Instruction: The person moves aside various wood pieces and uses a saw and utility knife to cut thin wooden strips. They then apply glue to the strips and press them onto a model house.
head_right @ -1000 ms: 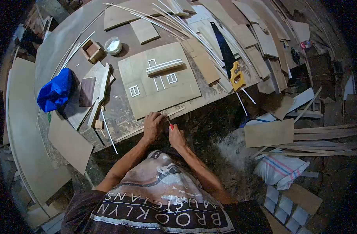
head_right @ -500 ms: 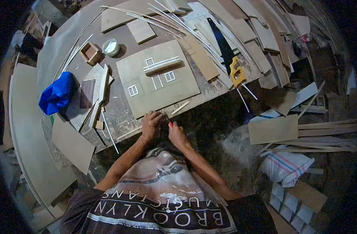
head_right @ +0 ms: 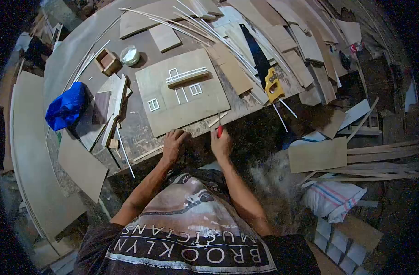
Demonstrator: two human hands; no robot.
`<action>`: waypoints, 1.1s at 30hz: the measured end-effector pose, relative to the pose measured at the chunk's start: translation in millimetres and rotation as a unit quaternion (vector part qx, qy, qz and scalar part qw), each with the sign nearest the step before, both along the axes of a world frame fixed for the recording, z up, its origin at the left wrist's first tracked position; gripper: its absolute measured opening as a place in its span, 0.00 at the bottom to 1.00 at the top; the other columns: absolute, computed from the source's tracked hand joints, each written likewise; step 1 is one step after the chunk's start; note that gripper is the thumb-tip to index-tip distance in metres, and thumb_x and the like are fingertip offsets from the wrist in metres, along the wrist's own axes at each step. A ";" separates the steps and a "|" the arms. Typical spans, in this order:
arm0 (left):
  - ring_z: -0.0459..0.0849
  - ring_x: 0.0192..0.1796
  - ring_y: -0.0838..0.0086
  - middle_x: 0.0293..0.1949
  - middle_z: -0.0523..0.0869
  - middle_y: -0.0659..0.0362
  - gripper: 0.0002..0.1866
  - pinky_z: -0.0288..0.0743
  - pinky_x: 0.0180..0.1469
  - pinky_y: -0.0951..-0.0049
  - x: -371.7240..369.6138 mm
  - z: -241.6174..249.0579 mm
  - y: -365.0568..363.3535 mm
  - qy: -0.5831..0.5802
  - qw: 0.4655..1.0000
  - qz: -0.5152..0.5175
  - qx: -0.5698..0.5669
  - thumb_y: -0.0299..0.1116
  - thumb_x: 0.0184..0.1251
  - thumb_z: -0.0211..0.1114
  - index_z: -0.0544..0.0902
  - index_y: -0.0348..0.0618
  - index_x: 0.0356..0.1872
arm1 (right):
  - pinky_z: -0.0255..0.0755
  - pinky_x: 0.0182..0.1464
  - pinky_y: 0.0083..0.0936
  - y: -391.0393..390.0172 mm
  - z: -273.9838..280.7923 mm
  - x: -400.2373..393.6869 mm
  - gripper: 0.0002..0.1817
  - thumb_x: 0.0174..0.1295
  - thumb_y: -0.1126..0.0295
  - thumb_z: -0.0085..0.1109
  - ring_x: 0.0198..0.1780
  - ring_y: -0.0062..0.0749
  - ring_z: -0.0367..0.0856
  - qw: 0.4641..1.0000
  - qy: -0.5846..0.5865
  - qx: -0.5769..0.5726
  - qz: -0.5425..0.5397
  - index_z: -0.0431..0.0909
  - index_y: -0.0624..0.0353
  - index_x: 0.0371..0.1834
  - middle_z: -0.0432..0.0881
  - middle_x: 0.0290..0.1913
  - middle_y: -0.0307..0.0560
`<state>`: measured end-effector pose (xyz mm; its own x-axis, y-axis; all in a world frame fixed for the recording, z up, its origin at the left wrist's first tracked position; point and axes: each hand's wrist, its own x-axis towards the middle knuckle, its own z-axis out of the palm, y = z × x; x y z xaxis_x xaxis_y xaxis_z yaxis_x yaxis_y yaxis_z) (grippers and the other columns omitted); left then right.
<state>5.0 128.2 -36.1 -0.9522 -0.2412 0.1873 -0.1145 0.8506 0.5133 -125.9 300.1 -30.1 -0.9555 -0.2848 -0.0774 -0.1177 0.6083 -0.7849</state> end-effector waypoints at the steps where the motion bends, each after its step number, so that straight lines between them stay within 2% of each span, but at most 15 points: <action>1: 0.77 0.55 0.59 0.49 0.81 0.55 0.21 0.69 0.55 0.59 1.4 1.2 1.7 0.003 1.000 -0.006 -0.006 0.30 0.57 0.61 0.82 0.45 0.55 | 0.70 0.36 0.49 -3.9 -5.6 -15.3 0.16 0.65 0.61 0.62 0.32 0.66 0.78 0.998 0.040 0.008 -0.054 0.75 0.67 0.33 0.78 0.27 0.66; 9: 0.76 0.59 0.57 0.53 0.82 0.53 0.23 0.70 0.61 0.58 14.4 -0.6 -4.1 0.012 1.000 0.001 0.022 0.27 0.55 0.65 0.81 0.42 0.55 | 0.75 0.47 0.49 -26.0 3.0 -49.7 0.17 0.53 0.65 0.70 0.43 0.62 0.85 0.983 -0.106 0.069 -0.129 0.78 0.66 0.39 0.85 0.38 0.66; 10: 0.77 0.59 0.57 0.53 0.82 0.53 0.23 0.70 0.61 0.57 17.7 3.0 -4.3 0.022 0.999 0.009 0.034 0.26 0.54 0.66 0.81 0.42 0.55 | 0.75 0.50 0.47 -27.1 -0.4 -54.5 0.21 0.51 0.67 0.70 0.47 0.61 0.85 0.978 -0.116 0.117 -0.127 0.78 0.69 0.46 0.84 0.42 0.69; 13: 0.79 0.57 0.56 0.51 0.83 0.52 0.21 0.73 0.58 0.56 30.0 16.0 -12.8 0.087 0.994 0.058 0.039 0.23 0.55 0.67 0.82 0.42 0.53 | 0.76 0.51 0.47 -24.8 -17.8 -62.0 0.27 0.50 0.69 0.69 0.49 0.60 0.85 0.987 -0.042 0.087 -0.125 0.77 0.71 0.53 0.84 0.45 0.70; 15: 0.83 0.50 0.52 0.50 0.84 0.50 0.16 0.77 0.52 0.57 46.2 41.4 -10.5 0.117 0.986 0.104 0.053 0.23 0.61 0.66 0.83 0.39 0.50 | 0.76 0.49 0.43 -28.5 -14.5 -65.9 0.30 0.52 0.68 0.68 0.47 0.54 0.85 0.993 0.034 0.028 -0.112 0.75 0.74 0.57 0.84 0.44 0.66; 17: 0.86 0.42 0.52 0.46 0.85 0.47 0.11 0.79 0.46 0.59 77.0 67.2 4.7 0.090 0.922 0.299 0.228 0.23 0.64 0.65 0.85 0.35 0.47 | 0.77 0.44 0.39 -35.3 11.4 -64.3 0.22 0.53 0.68 0.66 0.38 0.46 0.84 0.969 -0.155 -0.132 -0.141 0.79 0.73 0.48 0.84 0.37 0.57; 18: 0.87 0.40 0.53 0.43 0.86 0.46 0.10 0.79 0.44 0.60 97.7 65.7 11.4 0.070 0.916 0.322 0.227 0.24 0.65 0.65 0.85 0.34 0.46 | 0.76 0.37 0.36 -38.5 8.5 -75.4 0.14 0.55 0.68 0.64 0.29 0.39 0.81 0.974 -0.181 -0.097 -0.097 0.80 0.71 0.36 0.81 0.28 0.49; 19: 0.88 0.39 0.55 0.41 0.87 0.45 0.09 0.79 0.42 0.61 122.0 64.0 16.8 0.052 0.911 0.342 0.226 0.26 0.66 0.65 0.86 0.33 0.44 | 0.76 0.37 0.36 -45.1 4.4 -81.6 0.14 0.55 0.68 0.64 0.29 0.39 0.81 0.974 -0.184 -0.093 -0.097 0.80 0.71 0.36 0.81 0.28 0.49; 21: 0.88 0.38 0.58 0.36 0.87 0.46 0.10 0.79 0.42 0.62 187.2 34.7 45.9 -0.113 0.880 0.377 0.266 0.30 0.68 0.65 0.86 0.32 0.42 | 0.61 0.16 0.30 -58.4 -2.2 -93.9 0.11 0.56 0.70 0.65 0.14 0.26 0.70 0.975 -0.211 -0.026 -0.068 0.78 0.66 0.36 0.76 0.20 0.39; 23: 0.88 0.36 0.58 0.36 0.89 0.50 0.12 0.79 0.43 0.62 273.6 -32.6 98.0 -0.173 0.869 0.376 0.272 0.32 0.67 0.65 0.85 0.35 0.46 | 0.60 0.17 0.29 -60.4 2.1 -91.4 0.09 0.58 0.69 0.65 0.15 0.24 0.70 0.961 -0.252 -0.101 -0.052 0.79 0.64 0.28 0.78 0.20 0.39; 25: 0.88 0.36 0.58 0.37 0.89 0.50 0.12 0.79 0.43 0.62 275.3 -16.4 99.2 -0.177 0.862 0.380 0.285 0.32 0.67 0.65 0.85 0.35 0.46 | 0.60 0.17 0.27 -42.2 1.6 -92.0 0.08 0.60 0.69 0.64 0.15 0.22 0.69 0.986 -0.166 -0.033 -0.009 0.79 0.63 0.29 0.79 0.21 0.39; 27: 0.88 0.36 0.59 0.37 0.89 0.50 0.12 0.79 0.42 0.62 284.8 -22.0 106.0 -0.175 0.851 0.389 0.306 0.31 0.67 0.65 0.85 0.35 0.46 | 0.72 0.31 0.29 -8.8 21.0 -75.9 0.11 0.62 0.67 0.66 0.25 0.27 0.80 0.982 -0.179 -0.054 -0.024 0.82 0.65 0.32 0.83 0.23 0.44; 29: 0.88 0.36 0.60 0.37 0.89 0.51 0.12 0.79 0.42 0.63 294.4 -22.8 110.0 -0.170 0.841 0.396 0.327 0.31 0.67 0.65 0.85 0.35 0.47 | 0.70 0.30 0.28 39.4 17.7 -52.2 0.11 0.66 0.68 0.64 0.24 0.26 0.79 0.973 -0.205 -0.106 -0.014 0.81 0.65 0.31 0.81 0.21 0.42; 31: 0.88 0.36 0.60 0.37 0.89 0.51 0.12 0.79 0.42 0.63 304.9 -22.1 113.7 -0.166 0.832 0.399 0.347 0.30 0.67 0.65 0.85 0.35 0.47 | 0.57 0.14 0.22 95.6 -4.6 -28.8 0.11 0.69 0.65 0.62 0.14 0.19 0.67 0.979 -0.192 -0.063 -0.035 0.79 0.59 0.30 0.78 0.21 0.37; 33: 0.87 0.36 0.61 0.37 0.89 0.51 0.12 0.79 0.42 0.64 313.8 -22.0 118.1 -0.158 0.823 0.404 0.367 0.30 0.67 0.65 0.84 0.35 0.47 | 0.63 0.18 0.26 144.6 -2.4 -9.9 0.10 0.68 0.64 0.63 0.16 0.22 0.71 0.957 -0.281 0.010 -0.067 0.80 0.58 0.32 0.79 0.22 0.38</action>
<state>318.8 246.3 -58.1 -0.3984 -0.7575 -0.5172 -0.7164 -0.0951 0.6911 -135.7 444.7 -32.5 -0.7891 -0.1553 -0.5943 0.3999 0.6045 -0.6889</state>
